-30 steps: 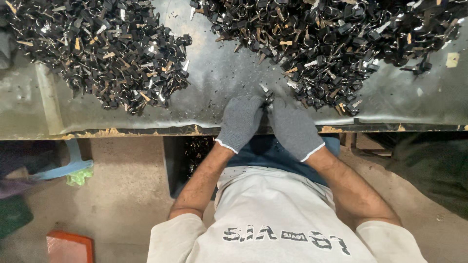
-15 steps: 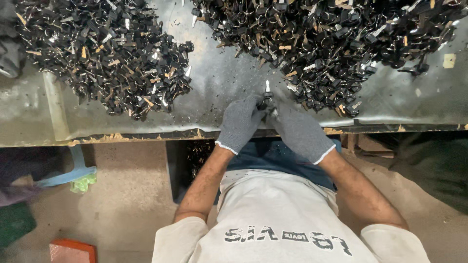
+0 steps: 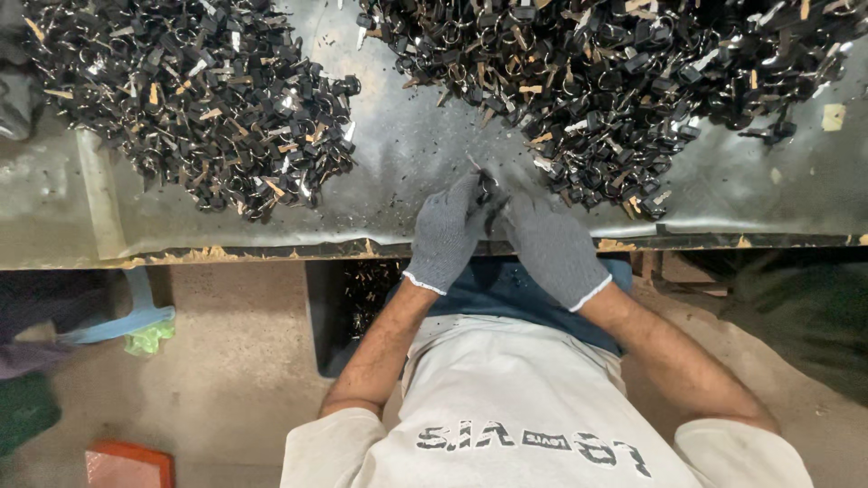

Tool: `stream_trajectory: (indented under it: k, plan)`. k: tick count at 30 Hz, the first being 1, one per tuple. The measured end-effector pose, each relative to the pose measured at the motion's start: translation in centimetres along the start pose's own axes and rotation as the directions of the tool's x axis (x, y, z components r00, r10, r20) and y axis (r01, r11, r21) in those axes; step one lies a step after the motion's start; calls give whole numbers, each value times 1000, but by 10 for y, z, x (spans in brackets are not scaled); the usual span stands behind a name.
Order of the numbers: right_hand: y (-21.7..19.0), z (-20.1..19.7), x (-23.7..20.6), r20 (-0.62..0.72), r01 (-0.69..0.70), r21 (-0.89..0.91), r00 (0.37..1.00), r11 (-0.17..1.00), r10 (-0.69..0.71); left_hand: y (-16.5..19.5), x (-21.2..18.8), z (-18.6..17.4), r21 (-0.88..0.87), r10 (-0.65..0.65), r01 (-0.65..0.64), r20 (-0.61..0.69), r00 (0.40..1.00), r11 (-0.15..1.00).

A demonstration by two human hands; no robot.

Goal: The person picks small black metal parts one at a time from a large pile on the workbench, handles and checks each part with both gloved hands, and drops it into a bin below the bench. The repetitive pick-check-drop cycle continues across the pile of parts.

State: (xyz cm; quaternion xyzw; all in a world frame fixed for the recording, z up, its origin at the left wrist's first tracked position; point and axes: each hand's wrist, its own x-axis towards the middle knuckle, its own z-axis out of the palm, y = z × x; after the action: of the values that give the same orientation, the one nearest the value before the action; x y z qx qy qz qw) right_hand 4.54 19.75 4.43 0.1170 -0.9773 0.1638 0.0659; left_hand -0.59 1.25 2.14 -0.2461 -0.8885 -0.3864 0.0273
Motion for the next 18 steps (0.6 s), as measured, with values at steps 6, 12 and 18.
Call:
stream_trajectory:
  k: [6, 12, 18]
  plan:
    - [-22, 4, -2, 406, -218, -198, 869, 956, 283, -1, -5, 5, -8, 127, -127, 39, 991, 992]
    - [12, -7, 28, 24, 192, 262, 978, 946, -206, 0, -3, 2, -7, 44, -44, 21, 999, 999]
    - [2, 1, 4, 125, -34, 7, 992, 999, 33, 7, -11, 1, 131, 45, -38, -50, 998, 991]
